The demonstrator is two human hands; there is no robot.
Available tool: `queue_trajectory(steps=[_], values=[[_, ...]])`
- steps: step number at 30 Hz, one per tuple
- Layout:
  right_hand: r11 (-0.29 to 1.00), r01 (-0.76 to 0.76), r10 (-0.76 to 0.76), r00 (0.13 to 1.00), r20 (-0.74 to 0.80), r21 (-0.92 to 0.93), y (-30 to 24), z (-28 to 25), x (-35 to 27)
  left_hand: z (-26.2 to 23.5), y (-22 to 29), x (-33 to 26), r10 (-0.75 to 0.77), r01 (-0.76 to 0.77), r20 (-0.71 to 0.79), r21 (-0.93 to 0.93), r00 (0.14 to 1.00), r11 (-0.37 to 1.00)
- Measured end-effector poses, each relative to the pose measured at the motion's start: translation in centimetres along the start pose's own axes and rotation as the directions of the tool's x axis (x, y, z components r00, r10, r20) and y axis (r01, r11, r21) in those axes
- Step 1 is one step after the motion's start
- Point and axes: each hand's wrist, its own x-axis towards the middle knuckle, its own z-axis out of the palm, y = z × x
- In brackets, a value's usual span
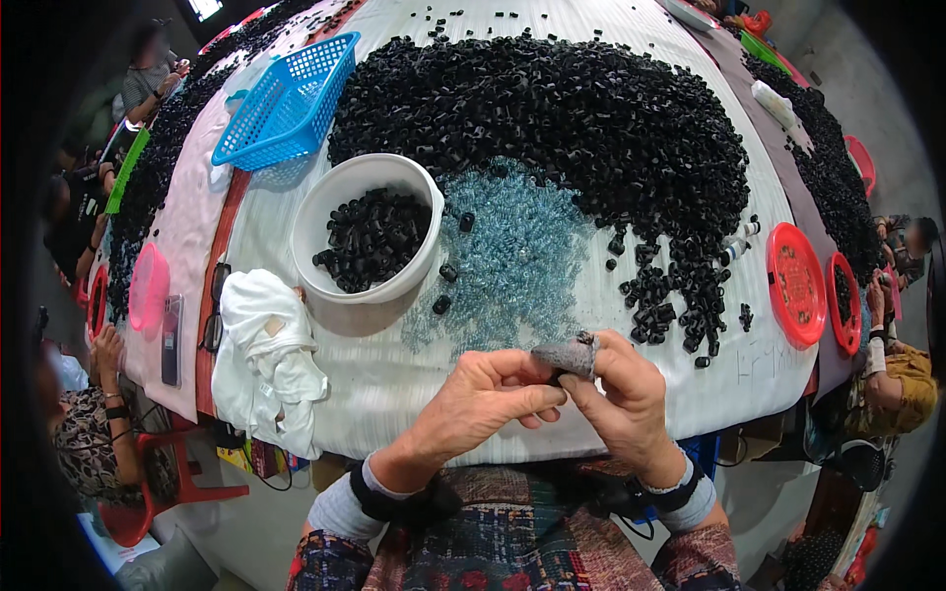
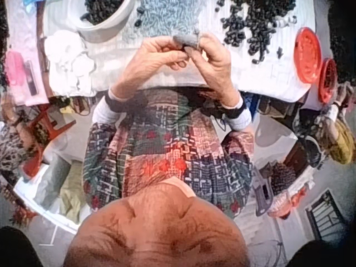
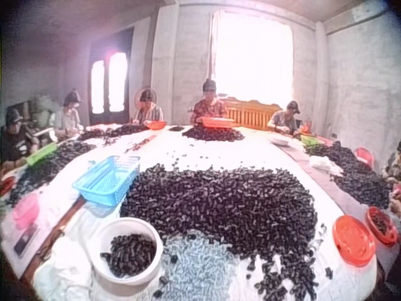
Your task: Sorting small black plastic components on a production table.
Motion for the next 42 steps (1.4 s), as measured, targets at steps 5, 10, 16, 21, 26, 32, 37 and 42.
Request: queue_trajectory(steps=[5, 10, 16, 21, 26, 32, 37, 42], values=[[0.905, -0.147, 0.178, 0.983, -0.041, 0.400, 0.4, 1.0, -0.1, 0.2, -0.2, 0.1, 0.043, -0.044, -0.051, -0.023, 0.998, 0.999], [0.888, -0.108, 0.175, 0.978, -0.112, 0.446, 0.9, 1.6, -0.5, 0.0, -0.3, -0.1, 0.029, -0.031, -0.047, -0.037, 0.998, 0.999], [0.996, 0.067, -0.057, 0.983, -0.173, 0.055, 1.3, 1.4, -0.2, 0.2, -0.3, -0.1, 0.079, -0.077, -0.095, 0.026, 0.992, 0.997], [0.998, 0.063, -0.056, 0.981, -0.184, 0.031, 1.4, 1.7, -0.1, 0.1, -0.6, 0.0, 0.095, -0.088, -0.131, 0.059, 0.987, 0.994], [0.996, 0.092, -0.088, 0.983, -0.161, 0.014, 2.1, 1.9, -0.4, -0.2, -1.1, 0.3, 0.080, -0.085, -0.139, -0.031, 0.987, 0.996], [0.966, 0.143, -0.162, 0.984, -0.075, -0.215, 1.1, 2.1, -0.3, -0.5, -1.4, 0.6, 0.067, -0.085, -0.125, -0.140, 0.990, 0.987], [0.868, 0.317, -0.384, 0.916, -0.112, -0.383, 2.4, 2.9, -0.6, -0.6, -1.3, 0.7, 0.043, -0.049, -0.074, -0.087, 0.996, 0.995], [0.833, 0.345, -0.416, 0.906, -0.079, -0.433, 2.5, 2.8, -0.5, -0.7, -1.2, 0.5, 0.000, -0.004, -0.076, -0.064, 0.997, 0.998]])
